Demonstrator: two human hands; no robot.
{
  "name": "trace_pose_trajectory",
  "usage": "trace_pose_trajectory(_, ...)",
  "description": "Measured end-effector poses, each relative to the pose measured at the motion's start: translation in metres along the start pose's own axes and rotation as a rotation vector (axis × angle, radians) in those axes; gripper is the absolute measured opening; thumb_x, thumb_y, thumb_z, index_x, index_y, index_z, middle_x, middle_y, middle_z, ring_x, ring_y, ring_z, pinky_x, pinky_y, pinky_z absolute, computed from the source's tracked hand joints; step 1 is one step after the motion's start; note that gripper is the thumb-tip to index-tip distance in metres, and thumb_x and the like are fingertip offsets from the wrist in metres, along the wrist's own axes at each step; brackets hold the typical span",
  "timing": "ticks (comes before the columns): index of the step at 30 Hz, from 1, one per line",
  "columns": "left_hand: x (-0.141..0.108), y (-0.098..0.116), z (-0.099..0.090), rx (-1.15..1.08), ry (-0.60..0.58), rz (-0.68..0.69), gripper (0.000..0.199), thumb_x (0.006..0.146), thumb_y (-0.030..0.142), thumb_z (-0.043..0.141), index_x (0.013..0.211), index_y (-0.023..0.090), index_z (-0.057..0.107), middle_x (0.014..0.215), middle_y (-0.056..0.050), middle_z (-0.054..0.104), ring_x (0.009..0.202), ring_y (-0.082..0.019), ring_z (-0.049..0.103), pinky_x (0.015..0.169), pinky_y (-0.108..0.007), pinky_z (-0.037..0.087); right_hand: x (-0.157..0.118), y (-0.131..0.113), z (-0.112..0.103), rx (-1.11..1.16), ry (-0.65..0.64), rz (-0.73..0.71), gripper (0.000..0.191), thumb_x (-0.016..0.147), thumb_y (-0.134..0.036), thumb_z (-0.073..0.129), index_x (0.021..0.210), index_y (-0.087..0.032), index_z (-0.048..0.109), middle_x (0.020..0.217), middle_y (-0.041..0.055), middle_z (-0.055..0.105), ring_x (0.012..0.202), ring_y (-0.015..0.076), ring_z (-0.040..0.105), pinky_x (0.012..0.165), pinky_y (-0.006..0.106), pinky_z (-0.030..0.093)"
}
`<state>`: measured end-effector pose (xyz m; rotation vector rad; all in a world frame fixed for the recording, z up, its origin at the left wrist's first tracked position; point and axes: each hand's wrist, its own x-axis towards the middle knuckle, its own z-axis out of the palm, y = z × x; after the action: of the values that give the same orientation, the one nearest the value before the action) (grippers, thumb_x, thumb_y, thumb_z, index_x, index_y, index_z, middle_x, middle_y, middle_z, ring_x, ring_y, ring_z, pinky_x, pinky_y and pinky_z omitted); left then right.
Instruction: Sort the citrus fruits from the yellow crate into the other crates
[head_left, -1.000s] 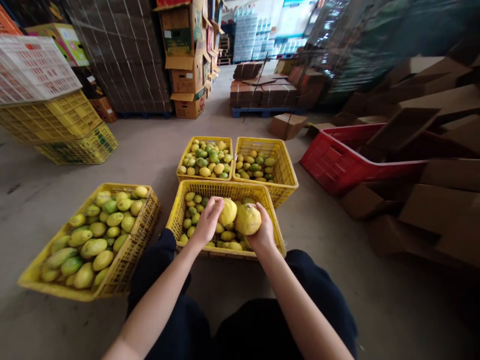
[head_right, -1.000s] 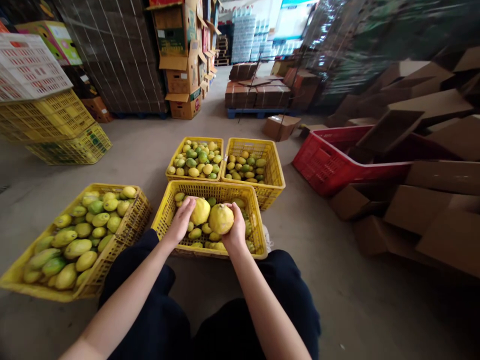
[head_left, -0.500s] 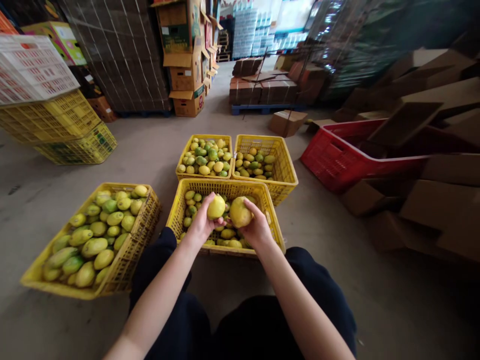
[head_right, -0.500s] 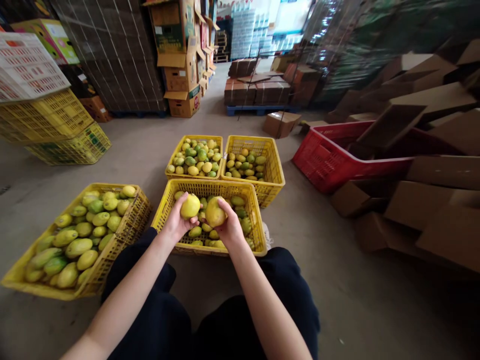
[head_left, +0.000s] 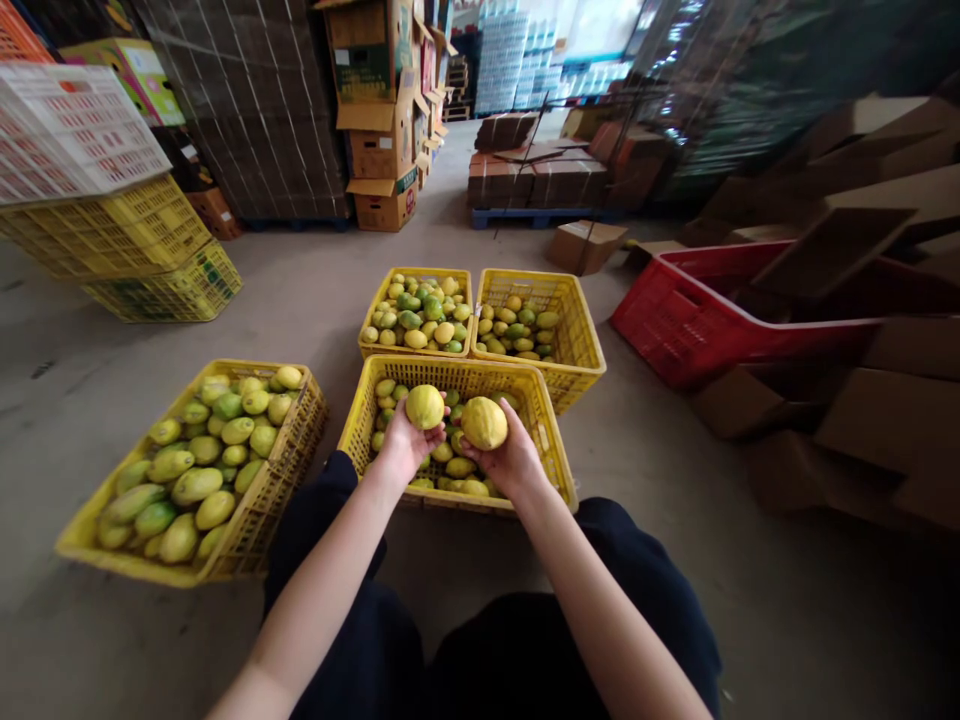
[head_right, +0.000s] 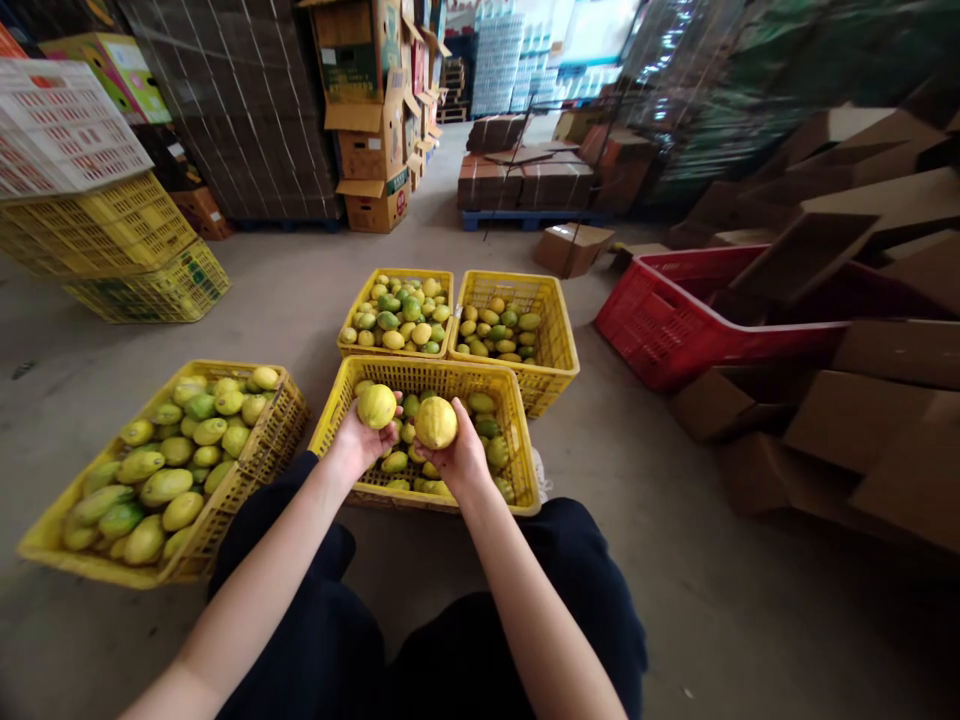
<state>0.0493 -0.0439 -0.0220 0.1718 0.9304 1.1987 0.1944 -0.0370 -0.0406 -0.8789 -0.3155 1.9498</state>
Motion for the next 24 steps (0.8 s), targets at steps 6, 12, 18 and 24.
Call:
trace_pose_trajectory(6,-0.002,0.002,0.003,-0.068,0.028,-0.048,0.045,0.088,0.05,0.046,0.089,0.009,0.065,0.063,-0.004,0.063,0.04,-0.007,0.048,0.044,-0.02,0.046,-0.002,-0.001,-0.001,0.107,0.003,0.035,0.035,0.09,-0.047,0.051,0.086,-0.015,0.065,0.072,0.0084,0.073,0.059,0.0171,0.069,0.054,0.024,0.059)
trace_pose_trajectory(12,-0.005,0.006,0.006,-0.093,0.014,-0.09,0.043,0.09,0.049,0.046,0.085,0.009,0.062,0.061,-0.004,0.061,0.045,-0.009,0.053,0.053,-0.023,0.053,0.001,0.0,-0.007,0.138,0.022,0.074,0.027,0.089,-0.042,0.056,0.087,-0.016,0.064,0.072,0.0063,0.073,0.064,0.0175,0.07,0.055,0.025,0.06)
trace_pose_trajectory(18,-0.001,0.004,0.003,-0.071,0.039,-0.05,0.033,0.092,0.042,0.049,0.085,0.011,0.059,0.064,-0.003,0.06,0.052,-0.01,0.057,0.063,-0.027,0.057,0.002,-0.002,-0.008,0.151,0.081,0.024,0.019,0.087,-0.036,0.059,0.083,-0.017,0.062,0.074,0.0051,0.072,0.066,0.0158,0.069,0.059,0.025,0.06)
trace_pose_trajectory(24,-0.001,-0.004,-0.001,0.207,-0.027,0.374,0.038,0.077,0.034,0.072,0.107,0.023,0.052,0.105,-0.003,0.062,0.085,-0.013,0.064,0.079,-0.028,0.055,0.0,0.0,-0.004,0.03,0.069,-0.207,0.03,0.07,-0.027,0.075,0.092,-0.028,0.054,0.086,-0.0026,0.069,0.073,0.018,0.069,0.064,0.036,0.06)
